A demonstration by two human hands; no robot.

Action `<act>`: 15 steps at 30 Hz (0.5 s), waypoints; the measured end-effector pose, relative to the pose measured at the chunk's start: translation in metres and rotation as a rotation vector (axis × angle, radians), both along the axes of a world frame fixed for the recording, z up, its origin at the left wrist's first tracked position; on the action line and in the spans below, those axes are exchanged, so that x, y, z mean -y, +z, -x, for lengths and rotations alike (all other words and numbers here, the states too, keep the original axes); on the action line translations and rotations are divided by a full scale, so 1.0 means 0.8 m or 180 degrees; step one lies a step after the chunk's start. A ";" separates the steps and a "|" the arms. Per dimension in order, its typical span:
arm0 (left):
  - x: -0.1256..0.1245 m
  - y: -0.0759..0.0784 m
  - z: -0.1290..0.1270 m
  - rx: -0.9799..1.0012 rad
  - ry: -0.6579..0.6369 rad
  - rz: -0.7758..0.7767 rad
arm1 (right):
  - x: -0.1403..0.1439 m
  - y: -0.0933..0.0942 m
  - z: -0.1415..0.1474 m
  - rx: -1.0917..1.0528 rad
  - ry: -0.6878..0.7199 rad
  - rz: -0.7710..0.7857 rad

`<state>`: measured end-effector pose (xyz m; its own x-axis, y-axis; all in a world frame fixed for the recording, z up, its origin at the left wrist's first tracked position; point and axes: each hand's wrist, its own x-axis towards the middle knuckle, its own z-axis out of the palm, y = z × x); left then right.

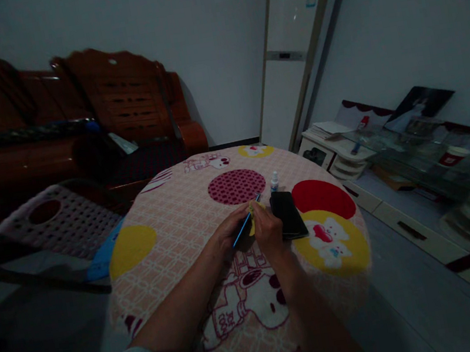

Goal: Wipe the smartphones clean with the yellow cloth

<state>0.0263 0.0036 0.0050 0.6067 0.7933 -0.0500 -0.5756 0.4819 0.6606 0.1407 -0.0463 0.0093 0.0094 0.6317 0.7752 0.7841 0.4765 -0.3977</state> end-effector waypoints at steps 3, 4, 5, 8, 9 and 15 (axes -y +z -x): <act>-0.003 -0.006 0.001 -0.0140 -0.0072 -0.0242 | -0.001 0.006 -0.010 -0.0139 -0.0177 -0.0113; -0.004 -0.007 0.002 -0.0241 -0.0085 -0.0257 | -0.001 0.008 -0.013 -0.0206 -0.0225 -0.0134; -0.004 -0.008 0.003 -0.0335 -0.0090 -0.0259 | -0.001 0.008 -0.016 -0.0286 -0.0265 -0.0138; -0.003 -0.006 0.007 -0.0549 -0.0090 -0.0238 | -0.002 0.008 -0.021 -0.0547 -0.0306 -0.0057; -0.003 -0.005 0.009 -0.0595 -0.0082 -0.0229 | -0.003 0.008 -0.022 -0.0616 -0.0290 -0.0025; -0.004 -0.001 0.017 -0.0539 -0.0009 -0.0093 | -0.001 0.002 -0.008 -0.0674 0.0151 0.0204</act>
<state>0.0125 0.0070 0.0040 0.5939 0.7942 -0.1287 -0.4536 0.4626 0.7617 0.1473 -0.0451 0.0112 0.1367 0.6831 0.7174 0.6572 0.4793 -0.5817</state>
